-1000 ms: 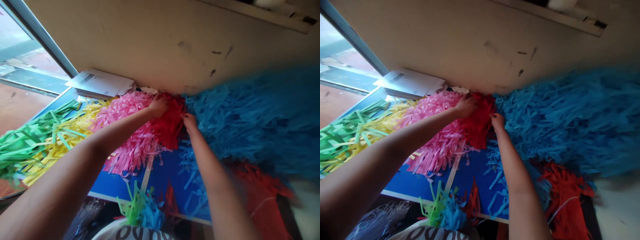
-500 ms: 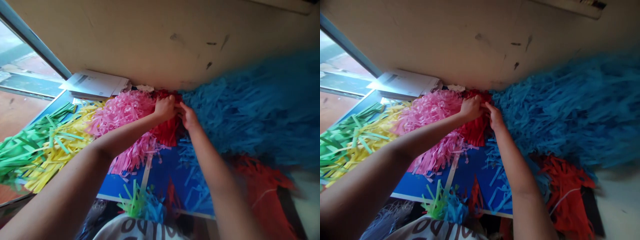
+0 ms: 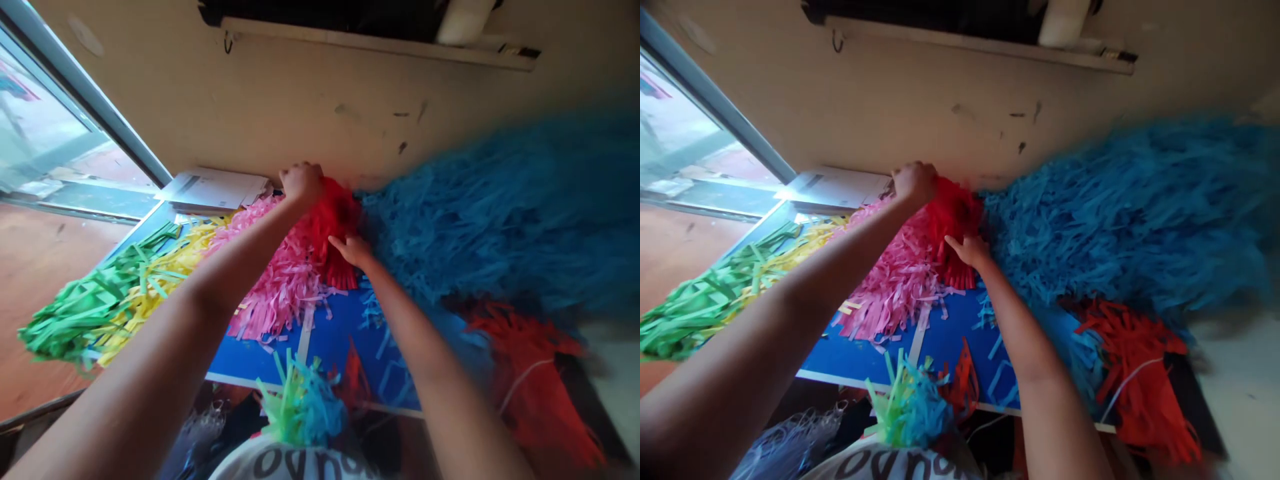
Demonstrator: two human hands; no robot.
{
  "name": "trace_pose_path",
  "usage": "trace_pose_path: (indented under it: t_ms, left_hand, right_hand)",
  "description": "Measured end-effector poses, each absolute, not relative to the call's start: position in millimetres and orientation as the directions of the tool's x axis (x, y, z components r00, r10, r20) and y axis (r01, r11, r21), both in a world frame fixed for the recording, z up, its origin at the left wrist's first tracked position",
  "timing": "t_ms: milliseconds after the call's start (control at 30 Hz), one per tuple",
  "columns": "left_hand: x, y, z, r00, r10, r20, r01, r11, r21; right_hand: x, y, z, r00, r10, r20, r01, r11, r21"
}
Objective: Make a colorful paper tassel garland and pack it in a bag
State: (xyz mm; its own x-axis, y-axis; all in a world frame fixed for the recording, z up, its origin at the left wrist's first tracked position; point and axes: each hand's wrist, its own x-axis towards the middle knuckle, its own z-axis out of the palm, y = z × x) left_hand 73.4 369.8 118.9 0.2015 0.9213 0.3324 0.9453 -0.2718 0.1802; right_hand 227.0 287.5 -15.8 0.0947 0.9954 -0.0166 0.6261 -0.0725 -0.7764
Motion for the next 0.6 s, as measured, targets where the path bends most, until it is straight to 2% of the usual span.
trace_pose_path:
  t_ms: [67, 167, 300, 367, 433, 533, 600]
  left_hand:
    - [58, 363, 149, 0.126, 0.9, 0.416, 0.955, -0.224, 0.196]
    - [35, 339, 189, 0.145, 0.822, 0.551, 0.935, -0.296, 0.196]
    - [15, 291, 229, 0.205, 0.706, 0.678, 0.899, -0.409, 0.154]
    - [14, 269, 241, 0.263, 0.664, 0.7, 0.899, -0.433, 0.074]
    - [15, 252, 244, 0.357, 0.642, 0.678, 0.884, -0.466, -0.025]
    - [18, 234, 231, 0.474, 0.649, 0.596, 0.84, -0.536, -0.084]
    - [18, 228, 215, 0.504, 0.662, 0.555, 0.826, -0.557, -0.086]
  right_hand:
    - [227, 278, -11, 0.084, 0.996, 0.016, 0.684, -0.046, -0.728]
    - [222, 259, 8, 0.074, 0.99, 0.116, 0.737, 0.024, -0.675]
    - [197, 225, 50, 0.175, 0.862, 0.476, 0.729, 0.211, -0.651]
    - [177, 207, 72, 0.19, 0.811, 0.554, 0.594, 0.354, -0.722]
    - [158, 193, 90, 0.191, 0.838, 0.512, 0.362, 0.424, -0.83]
    - [139, 183, 104, 0.224, 0.919, 0.324, -0.025, 0.338, -0.941]
    - [136, 184, 107, 0.237, 0.952, 0.195, -0.246, 0.253, -0.936]
